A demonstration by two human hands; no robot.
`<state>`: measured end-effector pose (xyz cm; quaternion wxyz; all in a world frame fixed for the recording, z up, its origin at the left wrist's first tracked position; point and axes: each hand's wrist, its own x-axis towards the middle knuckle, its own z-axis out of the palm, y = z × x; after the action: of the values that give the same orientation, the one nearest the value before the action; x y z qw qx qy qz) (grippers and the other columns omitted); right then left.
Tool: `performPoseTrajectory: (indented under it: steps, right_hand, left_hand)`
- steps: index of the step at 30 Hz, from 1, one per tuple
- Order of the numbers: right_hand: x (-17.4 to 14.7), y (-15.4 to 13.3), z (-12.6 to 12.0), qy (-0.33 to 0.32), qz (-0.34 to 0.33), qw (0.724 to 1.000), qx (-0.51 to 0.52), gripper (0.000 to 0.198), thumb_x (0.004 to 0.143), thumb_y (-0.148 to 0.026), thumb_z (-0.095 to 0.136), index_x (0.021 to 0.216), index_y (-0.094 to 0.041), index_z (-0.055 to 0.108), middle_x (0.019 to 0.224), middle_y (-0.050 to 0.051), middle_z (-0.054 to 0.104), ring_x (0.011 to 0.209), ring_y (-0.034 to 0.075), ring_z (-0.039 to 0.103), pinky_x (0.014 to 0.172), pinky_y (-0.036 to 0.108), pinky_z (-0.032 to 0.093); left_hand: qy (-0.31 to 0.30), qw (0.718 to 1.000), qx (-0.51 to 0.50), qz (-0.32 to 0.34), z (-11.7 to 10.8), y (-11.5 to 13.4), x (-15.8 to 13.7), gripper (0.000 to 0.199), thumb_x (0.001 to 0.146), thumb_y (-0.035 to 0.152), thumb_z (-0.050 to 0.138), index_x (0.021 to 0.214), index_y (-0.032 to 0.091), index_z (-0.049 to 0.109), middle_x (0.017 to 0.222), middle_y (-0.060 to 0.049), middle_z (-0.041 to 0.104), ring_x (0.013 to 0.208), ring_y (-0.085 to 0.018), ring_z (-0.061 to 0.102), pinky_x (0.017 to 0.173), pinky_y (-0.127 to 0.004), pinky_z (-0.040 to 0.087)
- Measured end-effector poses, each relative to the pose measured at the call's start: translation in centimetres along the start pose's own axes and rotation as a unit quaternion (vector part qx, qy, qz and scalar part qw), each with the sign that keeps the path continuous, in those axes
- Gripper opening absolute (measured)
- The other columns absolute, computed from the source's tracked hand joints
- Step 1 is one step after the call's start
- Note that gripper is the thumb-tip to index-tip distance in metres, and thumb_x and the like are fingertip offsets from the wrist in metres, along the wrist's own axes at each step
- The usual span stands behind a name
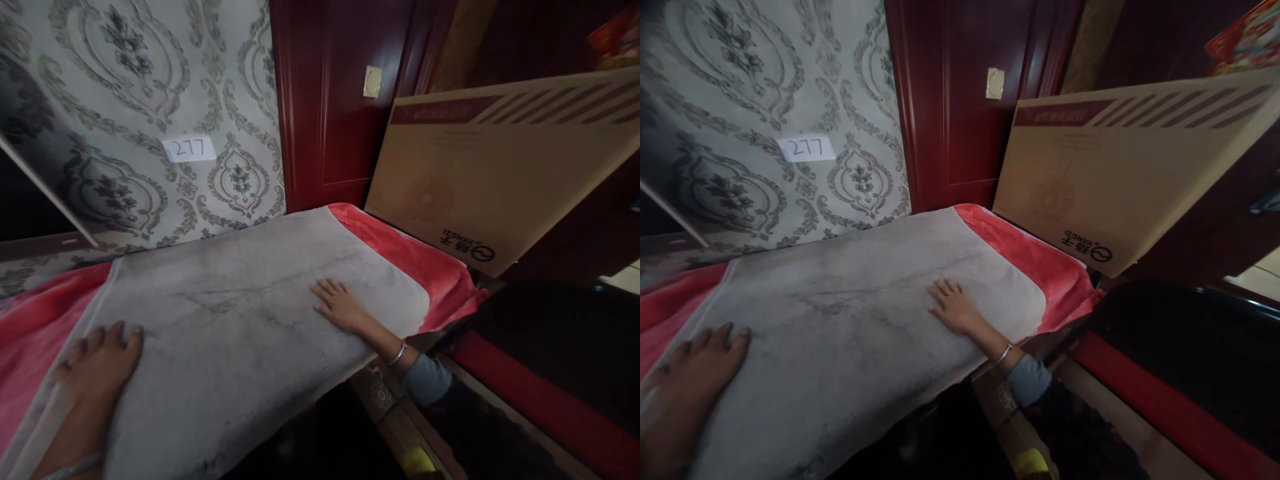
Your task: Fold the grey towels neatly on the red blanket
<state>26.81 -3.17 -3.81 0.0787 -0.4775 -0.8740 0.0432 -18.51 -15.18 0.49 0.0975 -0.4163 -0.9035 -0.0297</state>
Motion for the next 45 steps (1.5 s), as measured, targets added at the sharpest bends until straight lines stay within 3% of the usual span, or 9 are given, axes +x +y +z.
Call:
performPoseTrajectory:
  steps: [6, 11, 14, 18, 23, 27, 33, 39, 45]
  right_hand:
    - [-2.4, 7.3, -0.8, 0.012, 0.212, 0.974, -0.077, 0.060, 0.102, -0.048, 0.024, 0.157, -0.025, 0.034, 0.164, 0.007, 0.029, 0.149, 0.031, 0.027, 0.117, 0.053, 0.026]
    - [-3.5, 9.1, -0.4, 0.044, 0.228, 0.968, -0.096, 0.062, 0.102, -0.049, 0.021, 0.156, -0.023, 0.035, 0.162, 0.008, 0.034, 0.147, 0.032, 0.031, 0.116, 0.053, 0.029]
    - [-3.7, 8.7, -0.1, 0.058, 0.228, 0.967, -0.098, 0.062, 0.102, -0.049, 0.019, 0.155, -0.023, 0.038, 0.161, 0.008, 0.036, 0.146, 0.033, 0.032, 0.115, 0.054, 0.030]
    - [-3.8, 8.9, 0.1, 0.059, 0.224, 0.969, -0.086, 0.062, 0.101, -0.051, 0.020, 0.154, -0.023, 0.039, 0.160, 0.008, 0.038, 0.146, 0.034, 0.032, 0.114, 0.056, 0.030]
    - [-3.9, 9.1, 0.2, 0.063, 0.222, 0.969, -0.087, 0.063, 0.101, -0.050, 0.020, 0.154, -0.022, 0.038, 0.159, 0.009, 0.039, 0.145, 0.034, 0.034, 0.114, 0.056, 0.031]
    - [-4.1, 9.2, 0.4, 0.070, 0.212, 0.971, -0.086, 0.063, 0.101, -0.050, 0.019, 0.154, -0.022, 0.039, 0.159, 0.011, 0.039, 0.144, 0.035, 0.034, 0.113, 0.057, 0.031]
    - [-4.2, 9.8, 0.9, 0.090, 0.203, 0.972, -0.079, 0.064, 0.100, -0.053, 0.017, 0.152, -0.024, 0.041, 0.158, 0.010, 0.041, 0.144, 0.035, 0.035, 0.112, 0.057, 0.031]
    - [-4.2, 9.8, 1.0, 0.090, 0.209, 0.971, -0.077, 0.066, 0.100, -0.053, 0.017, 0.152, -0.022, 0.042, 0.157, 0.011, 0.042, 0.143, 0.035, 0.035, 0.112, 0.057, 0.032]
    - [-4.2, 10.1, 1.3, 0.091, 0.202, 0.972, -0.081, 0.067, 0.099, -0.054, 0.016, 0.151, -0.021, 0.042, 0.157, 0.012, 0.042, 0.142, 0.036, 0.036, 0.111, 0.058, 0.032]
  left_hand:
    - [-0.021, 0.999, -0.038, 0.001, -1.6, 1.1, -1.2, 0.070, 0.097, 0.050, 0.013, 0.144, 0.010, 0.046, 0.152, -0.019, 0.045, 0.141, -0.039, 0.036, 0.109, -0.063, 0.033]
    - [0.032, 0.998, -0.039, 0.024, -0.8, 0.5, -1.4, 0.059, 0.097, 0.043, 0.027, 0.133, 0.007, 0.056, 0.141, -0.025, 0.053, 0.135, -0.043, 0.042, 0.104, -0.068, 0.034]
    - [0.067, 0.993, -0.031, 0.089, -1.2, 1.5, -1.7, 0.055, 0.097, 0.038, 0.027, 0.129, 0.008, 0.060, 0.136, -0.025, 0.056, 0.137, -0.041, 0.040, 0.108, -0.064, 0.033]
    - [0.026, 0.961, -0.097, 0.256, -2.1, 7.0, -4.4, 0.051, 0.096, 0.037, 0.034, 0.130, 0.009, 0.059, 0.137, -0.020, 0.058, 0.135, -0.031, 0.047, 0.112, -0.047, 0.037]
    - [-0.090, 0.842, -0.143, 0.513, -1.4, 15.8, -11.4, 0.068, 0.097, 0.056, 0.038, 0.155, 0.023, 0.033, 0.164, -0.011, 0.028, 0.153, -0.030, 0.020, 0.122, -0.056, 0.016]
    - [-0.107, 0.845, -0.148, 0.503, -0.2, 17.4, -14.6, 0.071, 0.096, 0.064, 0.034, 0.157, 0.026, 0.030, 0.165, -0.010, 0.025, 0.153, -0.032, 0.018, 0.122, -0.060, 0.009]
    - [-0.109, 0.910, -0.093, 0.389, 0.0, 12.2, -13.1, 0.071, 0.097, 0.061, 0.032, 0.157, 0.023, 0.031, 0.166, -0.010, 0.022, 0.154, -0.032, 0.016, 0.122, -0.060, 0.014]
    - [-0.089, 0.969, -0.010, 0.230, 0.1, 2.9, -12.0, 0.068, 0.099, 0.053, 0.028, 0.157, 0.018, 0.029, 0.165, -0.010, 0.023, 0.154, -0.029, 0.017, 0.122, -0.054, 0.017]
    - [-0.077, 0.994, 0.027, 0.074, -0.2, -5.3, -11.5, 0.070, 0.097, 0.048, 0.025, 0.156, 0.012, 0.031, 0.165, -0.014, 0.024, 0.152, -0.032, 0.020, 0.119, -0.057, 0.023]
